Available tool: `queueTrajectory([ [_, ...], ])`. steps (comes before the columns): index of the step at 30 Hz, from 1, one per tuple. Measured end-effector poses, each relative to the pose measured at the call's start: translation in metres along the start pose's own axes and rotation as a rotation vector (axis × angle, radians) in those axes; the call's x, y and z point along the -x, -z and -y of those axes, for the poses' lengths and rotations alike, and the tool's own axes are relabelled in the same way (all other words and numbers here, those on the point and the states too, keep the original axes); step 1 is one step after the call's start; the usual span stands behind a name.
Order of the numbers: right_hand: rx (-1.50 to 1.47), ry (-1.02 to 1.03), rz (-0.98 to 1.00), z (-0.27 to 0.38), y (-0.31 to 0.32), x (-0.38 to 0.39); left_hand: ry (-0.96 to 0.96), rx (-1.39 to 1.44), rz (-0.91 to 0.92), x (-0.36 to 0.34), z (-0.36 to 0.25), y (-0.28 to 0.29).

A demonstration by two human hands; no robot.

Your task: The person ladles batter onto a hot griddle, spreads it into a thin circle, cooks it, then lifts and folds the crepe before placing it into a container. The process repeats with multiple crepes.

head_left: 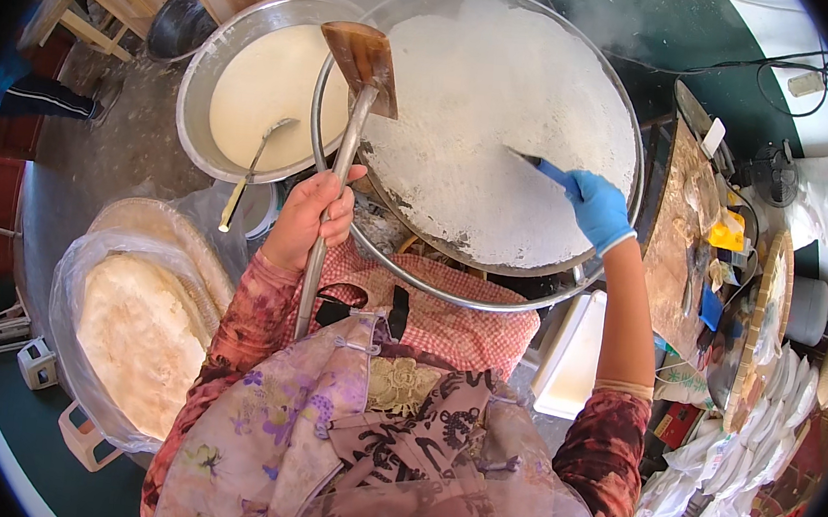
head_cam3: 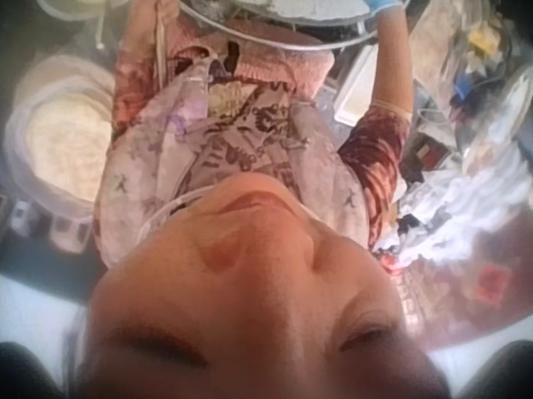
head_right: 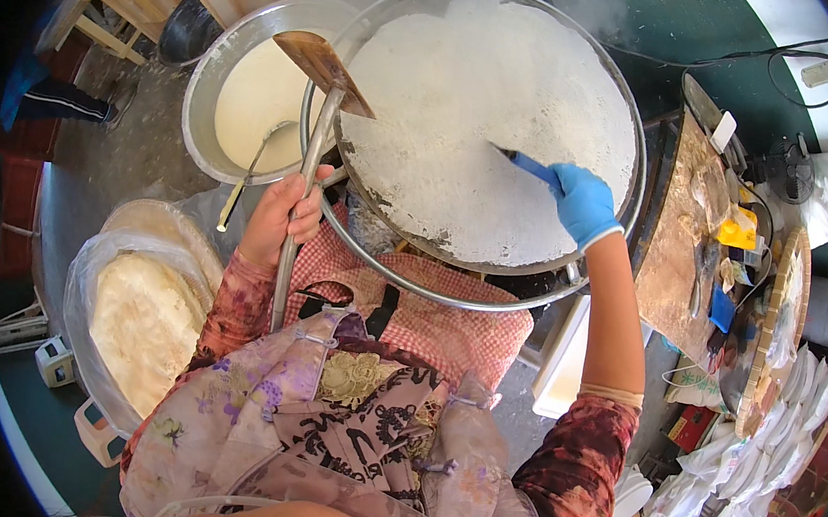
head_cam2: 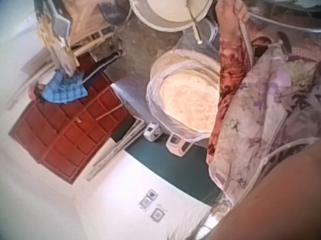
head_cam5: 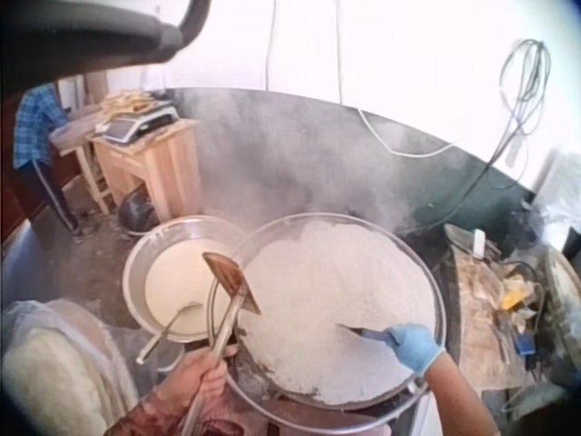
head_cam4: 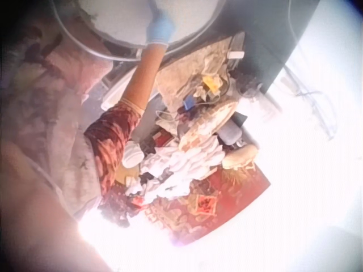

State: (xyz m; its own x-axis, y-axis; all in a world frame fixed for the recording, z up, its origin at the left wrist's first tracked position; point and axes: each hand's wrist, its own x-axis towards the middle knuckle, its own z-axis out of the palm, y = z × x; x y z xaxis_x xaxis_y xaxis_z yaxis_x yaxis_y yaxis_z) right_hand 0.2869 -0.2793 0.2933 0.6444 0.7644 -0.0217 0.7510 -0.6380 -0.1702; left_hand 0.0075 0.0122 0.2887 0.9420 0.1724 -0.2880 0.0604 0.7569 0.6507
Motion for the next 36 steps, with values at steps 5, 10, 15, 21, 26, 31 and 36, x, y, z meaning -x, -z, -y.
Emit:
queueTrajectory([
  [5, -0.025, -0.055, 0.083, 0.007, 0.007, 0.032, 0.004, 0.017, 0.054, -0.001, 0.009, -0.009],
  [10, -0.449, -0.390, 0.031, 0.006, 0.035, 0.067, 0.068, -0.058, 0.049, -0.002, 0.027, -0.020],
  [15, -0.913, -0.480, -0.461, 0.035, 0.028, 0.124, 0.259, -0.193, 0.227, -0.024, 0.069, -0.062],
  [21, -0.386, -0.656, -0.793, 0.095, -0.007, 0.165, 0.436, 0.009, 0.514, -0.036, 0.160, -0.152],
  [26, -0.311, -0.827, -0.796, 0.108, -0.013, 0.238, 0.583, -0.004, 0.564, -0.043, 0.203, -0.178],
  [31, -0.309, -0.979, -0.816, 0.089, 0.007, 0.303, 0.682, -0.178, 0.657, -0.052, 0.240, -0.189],
  [36, -0.301, -1.029, -0.690, 0.054, -0.004, 0.343, 0.737, -0.302, 0.805, -0.059, 0.264, -0.198],
])
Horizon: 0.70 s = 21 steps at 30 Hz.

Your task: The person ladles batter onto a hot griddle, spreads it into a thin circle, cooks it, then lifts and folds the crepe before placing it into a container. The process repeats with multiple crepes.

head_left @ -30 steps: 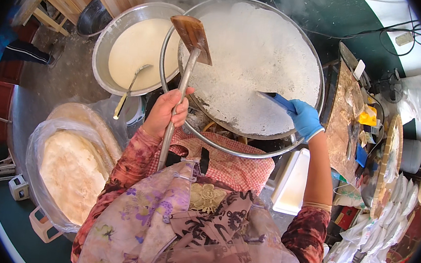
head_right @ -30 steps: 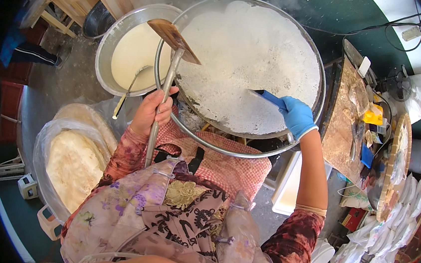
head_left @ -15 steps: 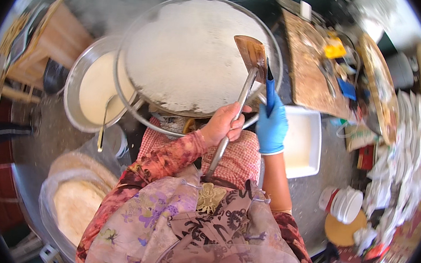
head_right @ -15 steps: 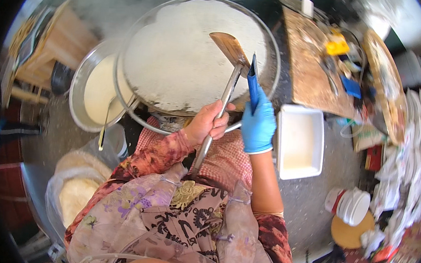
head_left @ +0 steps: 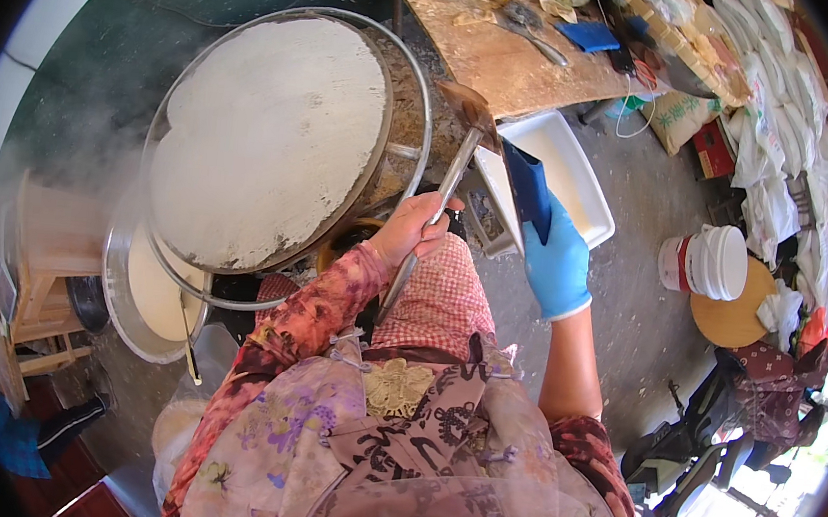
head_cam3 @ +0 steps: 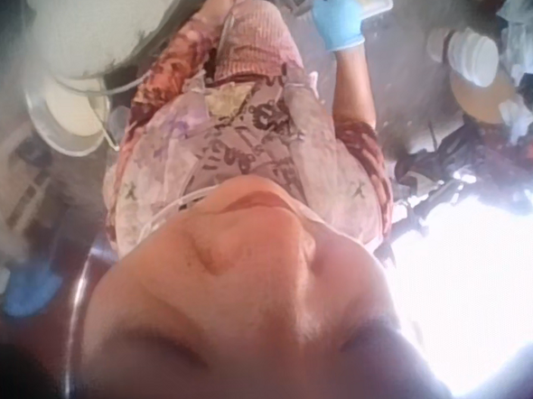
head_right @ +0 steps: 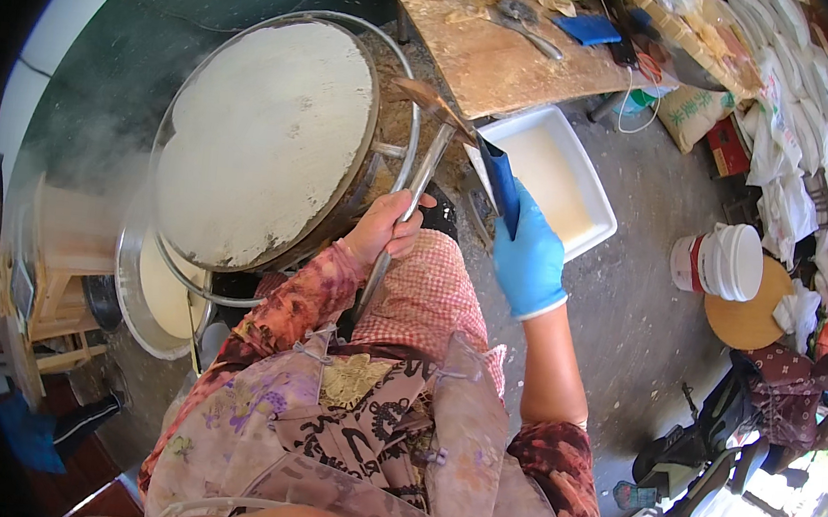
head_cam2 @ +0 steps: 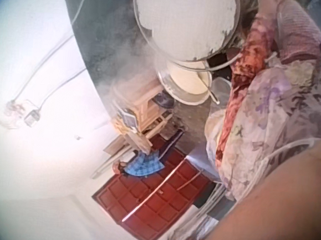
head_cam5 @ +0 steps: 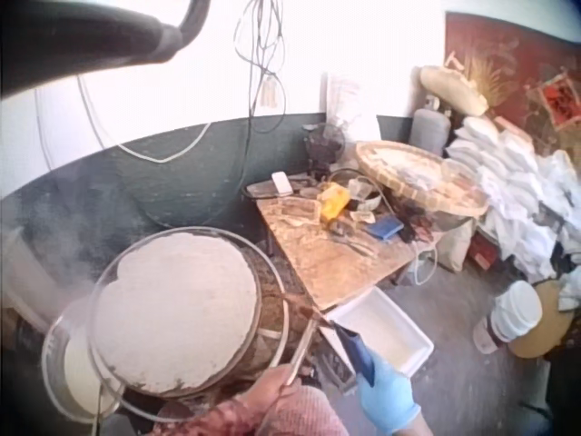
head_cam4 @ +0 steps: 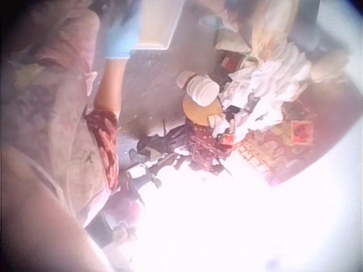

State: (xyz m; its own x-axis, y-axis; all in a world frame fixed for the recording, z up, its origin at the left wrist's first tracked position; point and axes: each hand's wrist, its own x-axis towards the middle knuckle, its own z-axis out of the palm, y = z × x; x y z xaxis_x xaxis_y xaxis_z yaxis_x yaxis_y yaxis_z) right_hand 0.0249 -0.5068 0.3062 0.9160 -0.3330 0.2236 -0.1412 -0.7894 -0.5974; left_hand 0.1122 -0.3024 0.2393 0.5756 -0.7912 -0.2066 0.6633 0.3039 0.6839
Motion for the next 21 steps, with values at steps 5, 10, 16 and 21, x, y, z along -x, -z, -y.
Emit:
queueTrajectory([
  [5, 0.026, -0.224, 0.147, -0.110, -0.034, -0.034, 0.093, 0.017, 0.010, -0.020, 0.006, 0.006],
  [10, -0.295, -0.689, 0.162, -0.205, -0.061, -0.053, 0.164, 0.044, -0.055, -0.044, 0.016, 0.015],
  [16, -0.474, -0.746, 0.089, -0.234, -0.073, -0.049, 0.268, 0.009, -0.094, -0.079, 0.032, 0.023],
  [21, -0.316, -0.498, 0.043, -0.209, -0.071, -0.029, 0.361, -0.123, -0.100, -0.118, 0.079, 0.022],
])
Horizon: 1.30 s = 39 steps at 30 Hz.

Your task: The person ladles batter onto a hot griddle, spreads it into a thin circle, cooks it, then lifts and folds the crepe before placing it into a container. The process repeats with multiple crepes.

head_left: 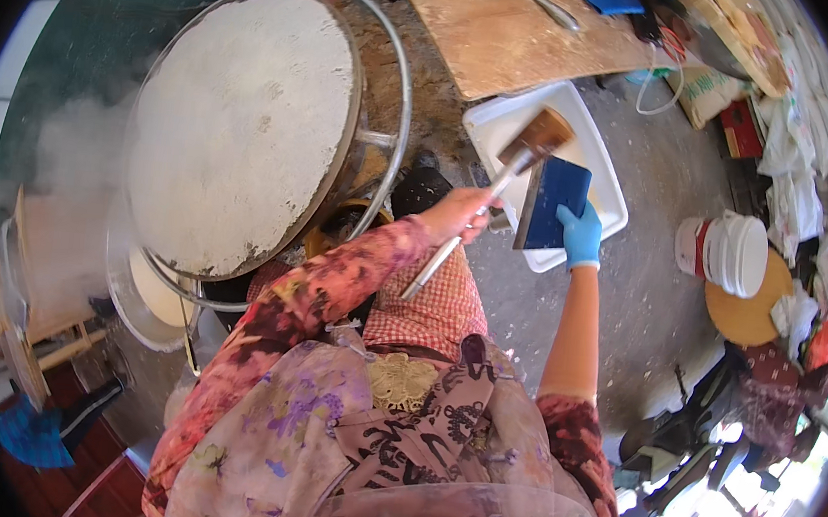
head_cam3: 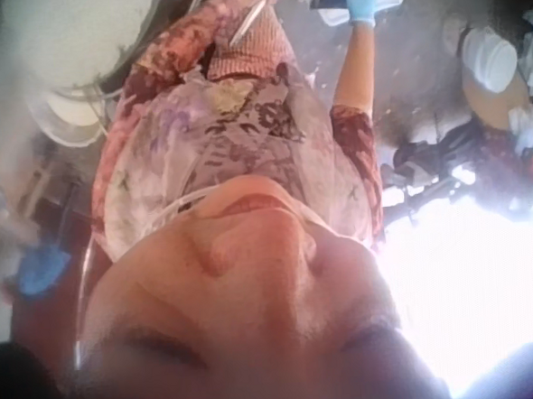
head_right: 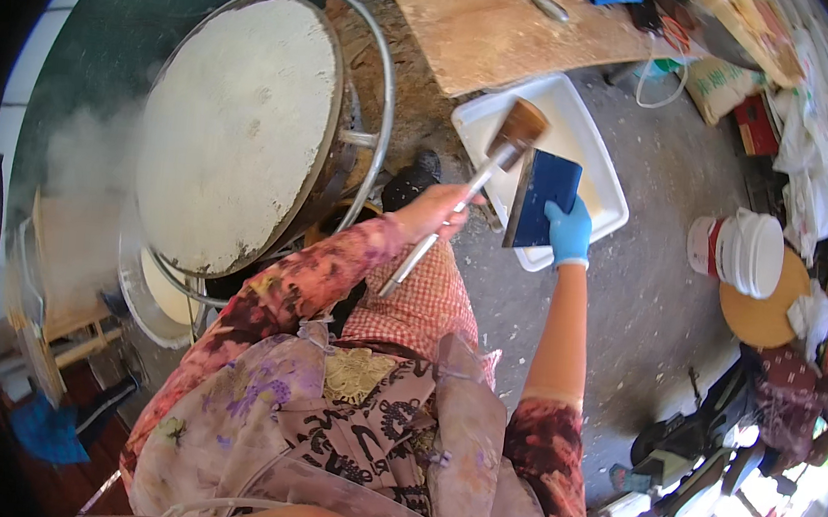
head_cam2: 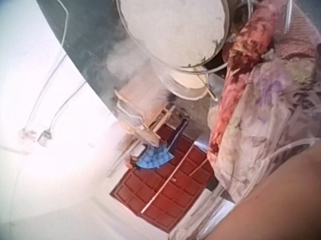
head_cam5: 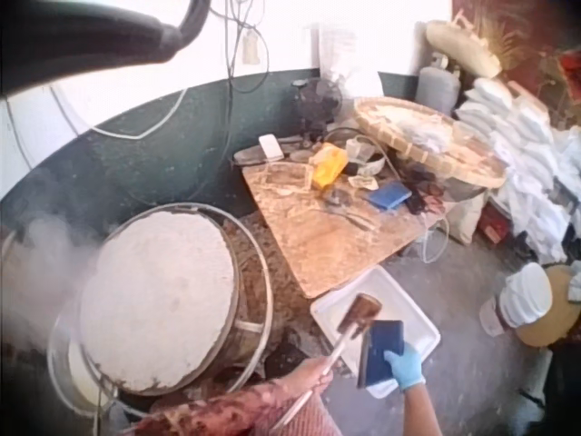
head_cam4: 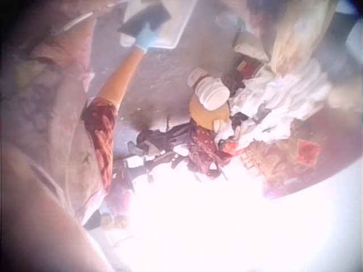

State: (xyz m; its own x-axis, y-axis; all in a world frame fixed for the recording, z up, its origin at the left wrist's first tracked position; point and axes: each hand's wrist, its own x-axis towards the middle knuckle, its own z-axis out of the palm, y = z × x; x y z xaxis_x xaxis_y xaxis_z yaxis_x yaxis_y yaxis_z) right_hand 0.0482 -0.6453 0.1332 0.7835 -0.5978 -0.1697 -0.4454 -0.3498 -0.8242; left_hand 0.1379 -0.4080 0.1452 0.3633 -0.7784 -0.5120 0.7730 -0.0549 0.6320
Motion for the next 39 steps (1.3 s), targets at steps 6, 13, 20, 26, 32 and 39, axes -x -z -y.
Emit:
queueTrajectory([
  [6, -0.226, -0.076, 0.141, 0.002, 0.010, 0.066, -0.058, -0.278, -0.167, -0.080, 0.042, 0.013],
  [13, -0.272, -0.259, -0.233, -0.029, 0.055, 0.087, 0.005, -0.936, -0.144, -0.084, 0.047, 0.017],
  [20, -0.486, -0.135, -0.044, 0.028, 0.041, 0.057, 0.058, -1.277, -0.123, -0.011, 0.039, 0.015],
  [26, -0.400, 0.092, 0.603, 0.153, -0.071, 0.048, -0.257, -1.147, -0.267, 0.100, 0.078, 0.061],
  [32, -0.184, 0.355, 0.993, 0.266, -0.212, 0.076, -0.220, -0.419, -0.510, 0.254, 0.133, 0.098],
  [39, 0.084, 0.528, 1.116, 0.306, -0.335, 0.111, -0.259, 0.121, -0.772, 0.321, 0.171, 0.111],
])
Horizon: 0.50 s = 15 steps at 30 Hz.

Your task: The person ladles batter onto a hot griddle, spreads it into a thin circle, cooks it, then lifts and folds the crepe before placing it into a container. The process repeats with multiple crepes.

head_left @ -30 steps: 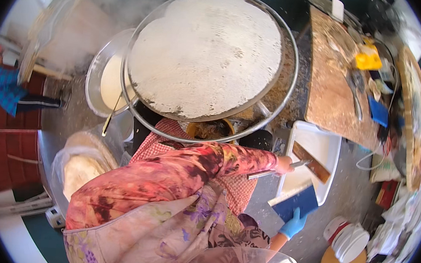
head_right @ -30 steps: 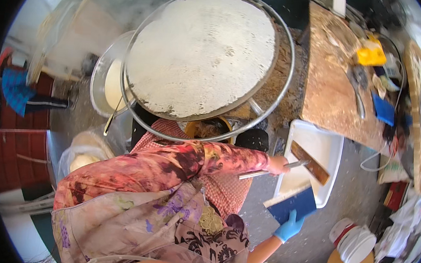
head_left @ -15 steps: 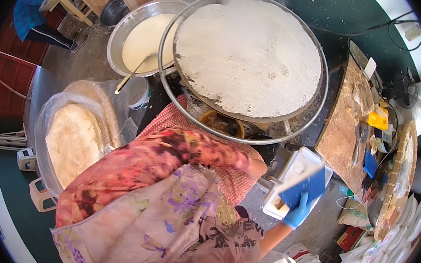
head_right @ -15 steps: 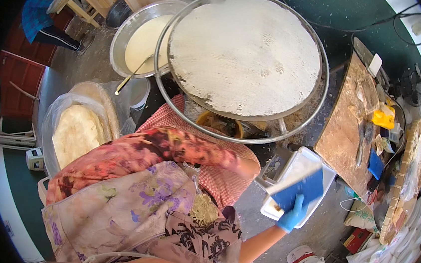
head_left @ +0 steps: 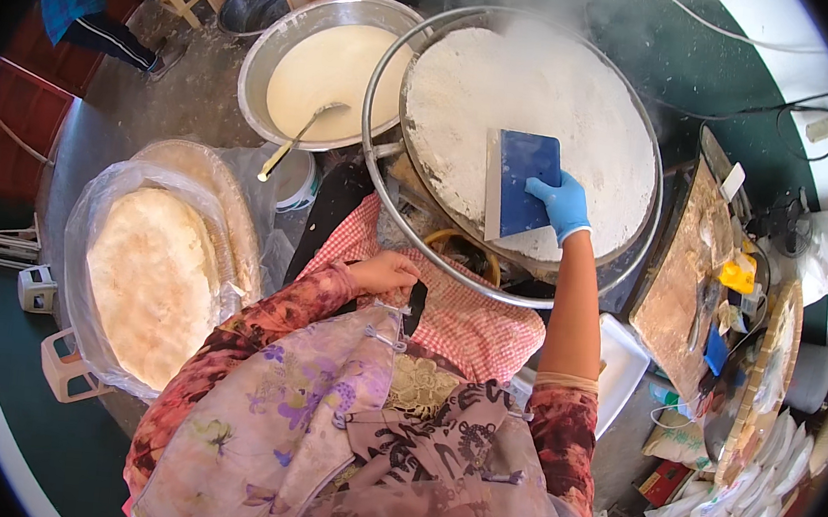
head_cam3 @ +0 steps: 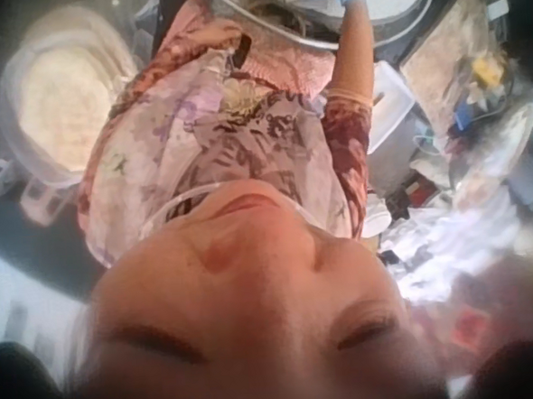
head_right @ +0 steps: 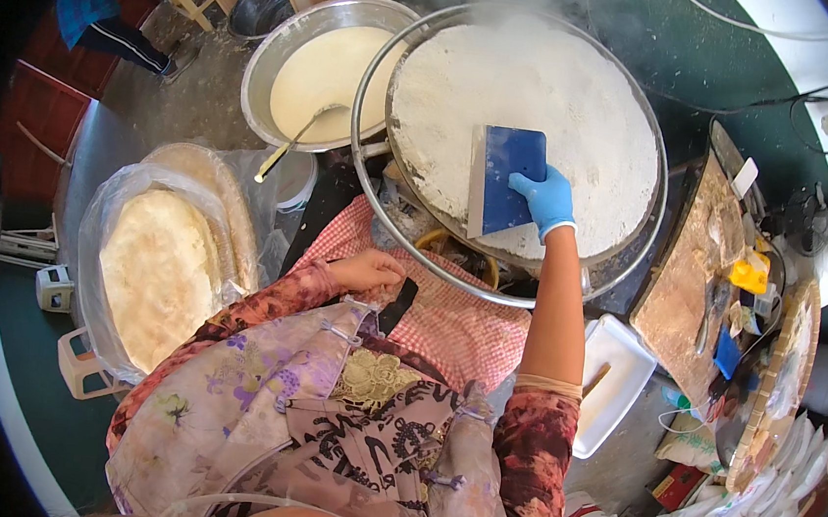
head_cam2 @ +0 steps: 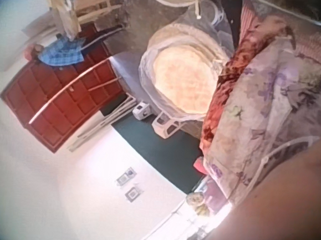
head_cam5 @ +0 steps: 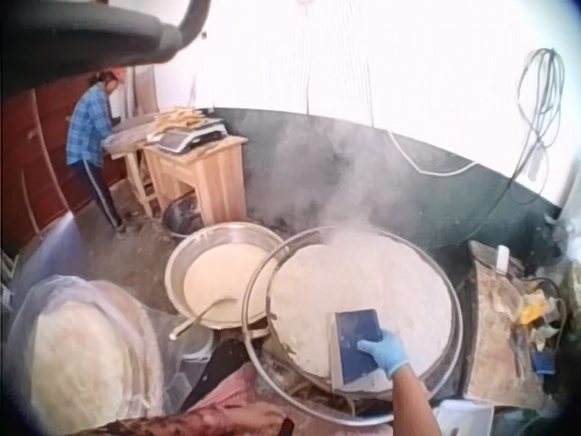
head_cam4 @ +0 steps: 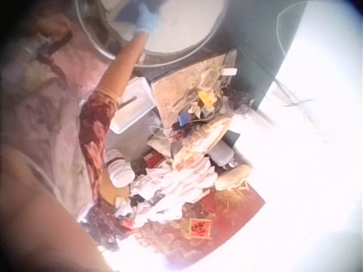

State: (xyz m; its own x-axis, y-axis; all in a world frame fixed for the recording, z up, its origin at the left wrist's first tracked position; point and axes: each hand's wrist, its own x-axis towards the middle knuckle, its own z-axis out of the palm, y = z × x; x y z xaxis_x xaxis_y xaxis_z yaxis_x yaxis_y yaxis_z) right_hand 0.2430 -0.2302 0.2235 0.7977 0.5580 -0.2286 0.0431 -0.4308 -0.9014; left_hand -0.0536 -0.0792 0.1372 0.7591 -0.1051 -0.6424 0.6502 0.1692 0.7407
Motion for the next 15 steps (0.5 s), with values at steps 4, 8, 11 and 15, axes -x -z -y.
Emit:
queueTrajectory([
  [4, 0.157, -0.043, -0.116, 0.002, 0.015, -0.016, -0.154, -0.202, -0.212, 0.002, 0.006, 0.024],
  [8, 0.411, -0.019, -0.235, 0.024, 0.045, 0.004, -0.445, -0.598, -0.763, 0.017, 0.005, 0.049],
  [11, 0.677, 0.010, -0.341, 0.045, 0.044, 0.024, -0.568, -1.047, -1.235, 0.023, 0.000, 0.072],
  [15, 0.932, 0.296, -0.405, 0.050, -0.009, 0.035, -0.125, -1.116, -0.975, 0.021, -0.001, 0.090],
])
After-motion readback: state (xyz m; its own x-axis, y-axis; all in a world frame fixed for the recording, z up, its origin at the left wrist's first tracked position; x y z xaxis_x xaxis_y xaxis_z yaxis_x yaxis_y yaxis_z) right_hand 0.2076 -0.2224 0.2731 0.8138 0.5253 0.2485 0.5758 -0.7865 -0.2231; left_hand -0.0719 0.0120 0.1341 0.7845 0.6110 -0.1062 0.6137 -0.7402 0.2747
